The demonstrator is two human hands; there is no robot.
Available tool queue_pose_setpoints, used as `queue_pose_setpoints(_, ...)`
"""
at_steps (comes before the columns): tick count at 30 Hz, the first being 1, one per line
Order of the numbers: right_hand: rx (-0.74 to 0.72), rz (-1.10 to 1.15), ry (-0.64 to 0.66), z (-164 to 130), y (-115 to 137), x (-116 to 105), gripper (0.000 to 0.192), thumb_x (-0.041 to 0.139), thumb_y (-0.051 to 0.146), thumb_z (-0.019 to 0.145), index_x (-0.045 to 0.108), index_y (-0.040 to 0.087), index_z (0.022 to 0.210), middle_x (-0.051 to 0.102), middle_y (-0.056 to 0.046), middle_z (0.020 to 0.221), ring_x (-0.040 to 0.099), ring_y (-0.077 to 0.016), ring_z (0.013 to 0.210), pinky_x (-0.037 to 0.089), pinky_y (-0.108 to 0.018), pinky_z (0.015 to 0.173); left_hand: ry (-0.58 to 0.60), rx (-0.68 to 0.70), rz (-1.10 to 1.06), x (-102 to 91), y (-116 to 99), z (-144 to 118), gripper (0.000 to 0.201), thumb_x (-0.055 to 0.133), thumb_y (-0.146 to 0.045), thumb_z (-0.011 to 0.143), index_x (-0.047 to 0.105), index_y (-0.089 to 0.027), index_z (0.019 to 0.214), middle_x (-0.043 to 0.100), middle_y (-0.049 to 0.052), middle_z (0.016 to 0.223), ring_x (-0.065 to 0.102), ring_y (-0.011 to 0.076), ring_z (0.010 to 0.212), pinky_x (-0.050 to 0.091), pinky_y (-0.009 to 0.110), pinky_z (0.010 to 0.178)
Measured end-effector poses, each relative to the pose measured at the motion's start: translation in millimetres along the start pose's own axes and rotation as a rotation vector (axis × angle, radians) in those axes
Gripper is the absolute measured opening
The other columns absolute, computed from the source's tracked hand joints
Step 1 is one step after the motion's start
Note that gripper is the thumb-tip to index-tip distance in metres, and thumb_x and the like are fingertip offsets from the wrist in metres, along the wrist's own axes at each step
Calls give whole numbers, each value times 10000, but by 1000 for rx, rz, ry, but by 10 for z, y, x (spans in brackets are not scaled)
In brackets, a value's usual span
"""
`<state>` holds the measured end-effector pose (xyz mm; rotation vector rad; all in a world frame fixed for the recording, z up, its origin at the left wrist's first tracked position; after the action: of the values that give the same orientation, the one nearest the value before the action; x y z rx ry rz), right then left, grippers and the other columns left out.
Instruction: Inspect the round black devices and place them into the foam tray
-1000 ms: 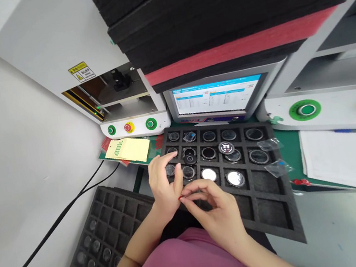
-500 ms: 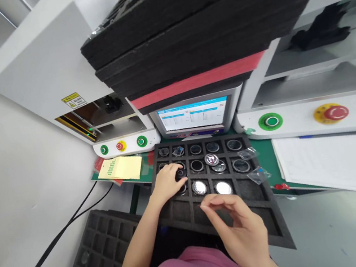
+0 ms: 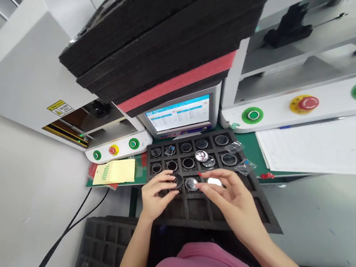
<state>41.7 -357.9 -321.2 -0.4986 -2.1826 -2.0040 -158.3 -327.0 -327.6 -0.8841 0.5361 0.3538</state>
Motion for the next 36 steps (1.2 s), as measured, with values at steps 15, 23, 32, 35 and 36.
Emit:
queue_pose_setpoints(15,232,258,362,-156,205,219,519,833,269,703,487,313,1087,625,-6,977,630,-116,667,579,-255,580,-110,29,-396,-90,-556,-44,465,707,-458,814,565,-233,1196,670,134,1157,670,240,1077,592,392,882)
queue_pose_setpoints(23,-240,-375,367,-100,416,81,452,720,235,775,541,301,1184,626,-81,1192,685,-148,711,610,-300,677,264,-561,-876,-86,-479,-45,536,471,-655,890,666,-183,1053,712,129,956,703,210,784,582,295,628)
queue_pose_setpoints(32,-127,-269,438,-14,586,133,446,739,229,766,539,302,1159,676,-39,1015,680,-145,664,610,-293,665,372,-569,-1100,-31,-540,-60,563,677,-631,766,641,-184,1108,682,101,873,635,150,585,534,240,493)
queue_pose_setpoints(35,30,63,215,2,447,173,490,826,308,698,527,320,1086,660,-18,1039,662,-129,669,597,-268,617,10,-262,-711,-45,-580,-57,598,764,-488,744,569,-236,1250,610,144,1193,679,211,898,603,292,667)
queue_pose_setpoints(36,93,139,161,-4,386,190,500,842,337,678,531,319,1070,668,-14,1016,673,-140,703,593,-261,619,-59,-152,-576,-45,-598,-41,619,772,-457,747,552,-240,1284,591,148,1242,662,236,1009,609,330,764)
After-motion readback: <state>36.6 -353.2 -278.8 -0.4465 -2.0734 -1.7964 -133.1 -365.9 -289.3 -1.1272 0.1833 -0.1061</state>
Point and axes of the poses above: each hand's wrist, its own z-axis towards the middle knuckle, its own x-axis out of the palm, y = z × x, the point moved 1 cm from there along z, towards the middle knuckle
